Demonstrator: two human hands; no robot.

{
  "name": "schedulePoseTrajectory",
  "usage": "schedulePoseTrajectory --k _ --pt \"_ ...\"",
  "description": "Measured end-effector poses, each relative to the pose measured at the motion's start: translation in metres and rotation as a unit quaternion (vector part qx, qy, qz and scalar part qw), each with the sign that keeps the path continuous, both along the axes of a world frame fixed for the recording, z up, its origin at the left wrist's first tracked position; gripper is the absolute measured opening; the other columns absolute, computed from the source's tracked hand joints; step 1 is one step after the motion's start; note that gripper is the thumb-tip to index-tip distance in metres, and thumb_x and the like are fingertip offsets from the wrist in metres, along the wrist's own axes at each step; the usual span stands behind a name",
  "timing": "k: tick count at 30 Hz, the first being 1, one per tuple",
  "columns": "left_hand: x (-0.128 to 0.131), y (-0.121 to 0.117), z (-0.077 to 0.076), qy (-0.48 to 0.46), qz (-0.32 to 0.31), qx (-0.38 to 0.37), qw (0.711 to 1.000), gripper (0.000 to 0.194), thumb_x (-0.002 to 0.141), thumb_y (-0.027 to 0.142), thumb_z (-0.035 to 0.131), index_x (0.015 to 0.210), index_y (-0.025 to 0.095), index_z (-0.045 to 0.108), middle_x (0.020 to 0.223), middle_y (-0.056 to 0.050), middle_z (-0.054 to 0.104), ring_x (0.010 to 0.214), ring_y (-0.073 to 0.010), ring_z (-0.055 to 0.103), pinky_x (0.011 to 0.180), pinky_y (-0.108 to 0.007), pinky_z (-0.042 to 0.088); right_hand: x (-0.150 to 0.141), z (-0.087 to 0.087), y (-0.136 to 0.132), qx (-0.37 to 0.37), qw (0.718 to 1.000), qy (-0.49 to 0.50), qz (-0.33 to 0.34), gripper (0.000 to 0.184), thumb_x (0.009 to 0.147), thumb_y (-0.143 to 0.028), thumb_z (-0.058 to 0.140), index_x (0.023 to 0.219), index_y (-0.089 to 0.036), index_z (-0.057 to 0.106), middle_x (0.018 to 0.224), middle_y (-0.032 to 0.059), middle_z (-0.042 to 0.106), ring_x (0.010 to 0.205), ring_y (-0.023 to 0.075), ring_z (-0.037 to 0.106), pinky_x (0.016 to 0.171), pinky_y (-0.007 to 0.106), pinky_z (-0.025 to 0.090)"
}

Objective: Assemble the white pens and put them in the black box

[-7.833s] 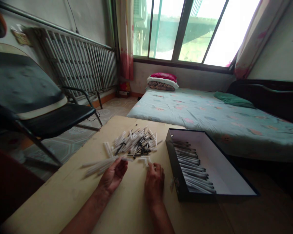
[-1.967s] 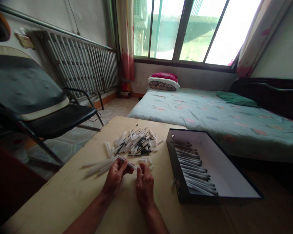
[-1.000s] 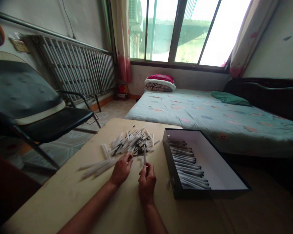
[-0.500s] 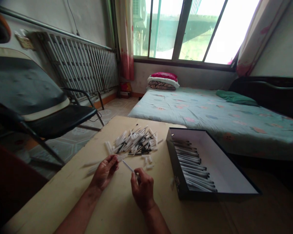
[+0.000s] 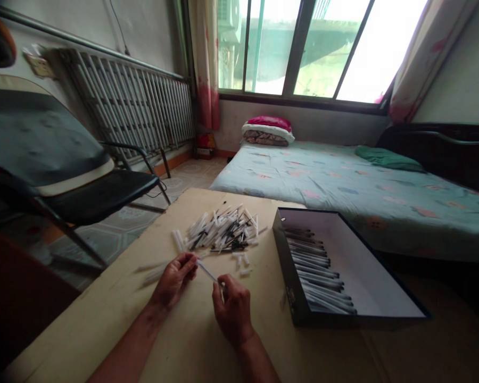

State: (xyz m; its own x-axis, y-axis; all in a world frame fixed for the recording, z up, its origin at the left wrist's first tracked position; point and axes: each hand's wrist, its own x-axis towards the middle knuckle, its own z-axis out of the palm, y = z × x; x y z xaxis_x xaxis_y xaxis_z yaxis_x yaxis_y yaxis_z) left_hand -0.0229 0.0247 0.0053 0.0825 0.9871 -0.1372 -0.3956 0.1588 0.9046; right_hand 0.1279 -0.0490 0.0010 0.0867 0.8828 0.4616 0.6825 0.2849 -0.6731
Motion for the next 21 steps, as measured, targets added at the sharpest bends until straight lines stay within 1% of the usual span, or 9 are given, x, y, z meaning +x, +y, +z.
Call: schedulePoseTrajectory --k 3,5,7,9,11,14,17,21 --pt "0.003 -0.002 0.002 -0.047 0.011 -0.013 0.999 0.028 0.059 0.028 0.077 0.077 0.014 0.061 0.061 0.004 0.057 0.05 -0.0051 0.049 0.049 -0.017 0.038 -0.001 -0.001 0.0 -0.001 1.0 -0.012 0.022 0.02 0.089 -0.027 0.042 0.083 -0.018 0.059 0.065 0.0009 0.061 0.058 0.0119 0.056 0.058 0.019 0.036" --pt "0.005 -0.004 0.003 -0.066 0.013 -0.012 0.998 0.025 0.061 0.029 0.076 0.076 0.014 0.062 0.066 0.003 0.06 0.053 -0.0051 0.05 0.051 -0.017 0.04 -0.001 -0.002 -0.001 0.001 0.999 -0.023 0.033 0.021 0.09 -0.026 0.04 0.086 -0.019 0.059 0.068 0.0023 0.062 0.062 0.0131 0.058 0.059 0.019 0.036" --pt "0.009 -0.007 0.005 -0.065 0.009 -0.006 0.998 0.023 0.065 0.031 0.073 0.075 0.014 0.062 0.071 0.0 0.064 0.058 -0.007 0.054 0.054 -0.018 0.043 -0.002 -0.002 -0.002 0.004 0.998 -0.042 0.036 0.022 0.091 -0.025 0.038 0.087 -0.019 0.059 0.07 0.0034 0.063 0.064 0.014 0.059 0.06 0.019 0.036" --pt "0.013 -0.01 0.006 -0.069 0.007 -0.005 0.998 0.024 0.067 0.034 0.07 0.075 0.014 0.061 0.073 -0.002 0.067 0.065 -0.0108 0.06 0.06 -0.021 0.046 -0.003 -0.002 -0.002 0.004 0.997 -0.069 0.03 0.022 0.091 -0.024 0.038 0.087 -0.019 0.059 0.069 0.0037 0.063 0.064 0.0142 0.06 0.059 0.02 0.035" --pt "0.018 -0.012 0.006 -0.084 0.01 -0.01 0.996 0.025 0.068 0.037 0.069 0.077 0.015 0.06 0.074 -0.004 0.069 0.072 -0.015 0.064 0.068 -0.027 0.049 -0.005 -0.002 -0.003 0.0 0.994 -0.103 0.022 0.023 0.091 -0.023 0.037 0.085 -0.019 0.058 0.068 0.0039 0.063 0.063 0.0141 0.059 0.058 0.02 0.034" --pt "0.023 -0.014 0.006 -0.101 0.019 -0.017 0.995 0.028 0.067 0.038 0.07 0.077 0.016 0.057 0.074 -0.004 0.07 0.073 -0.0168 0.065 0.076 -0.033 0.05 -0.009 -0.001 -0.004 -0.013 0.991 -0.134 0.009 0.025 0.092 -0.024 0.035 0.079 -0.018 0.056 0.064 0.0036 0.062 0.058 0.0136 0.058 0.055 0.02 0.031" --pt "0.026 -0.015 0.004 -0.112 0.025 -0.011 0.993 0.028 0.067 0.038 0.07 0.077 0.016 0.056 0.07 -0.002 0.069 0.069 -0.0154 0.065 0.076 -0.033 0.05 -0.012 -0.002 -0.005 -0.028 0.993 -0.115 0.003 0.028 0.092 -0.025 0.033 0.074 -0.018 0.053 0.061 0.0031 0.061 0.055 0.0136 0.057 0.053 0.021 0.03" --pt "0.027 -0.014 0.003 -0.101 0.027 0.005 0.995 0.028 0.068 0.039 0.069 0.077 0.016 0.056 0.068 -0.002 0.067 0.066 -0.0153 0.064 0.074 -0.033 0.05 -0.016 -0.001 -0.006 -0.032 0.999 -0.026 0.016 0.03 0.092 -0.027 0.033 0.071 -0.019 0.052 0.059 0.0015 0.058 0.053 0.0128 0.055 0.053 0.02 0.032"
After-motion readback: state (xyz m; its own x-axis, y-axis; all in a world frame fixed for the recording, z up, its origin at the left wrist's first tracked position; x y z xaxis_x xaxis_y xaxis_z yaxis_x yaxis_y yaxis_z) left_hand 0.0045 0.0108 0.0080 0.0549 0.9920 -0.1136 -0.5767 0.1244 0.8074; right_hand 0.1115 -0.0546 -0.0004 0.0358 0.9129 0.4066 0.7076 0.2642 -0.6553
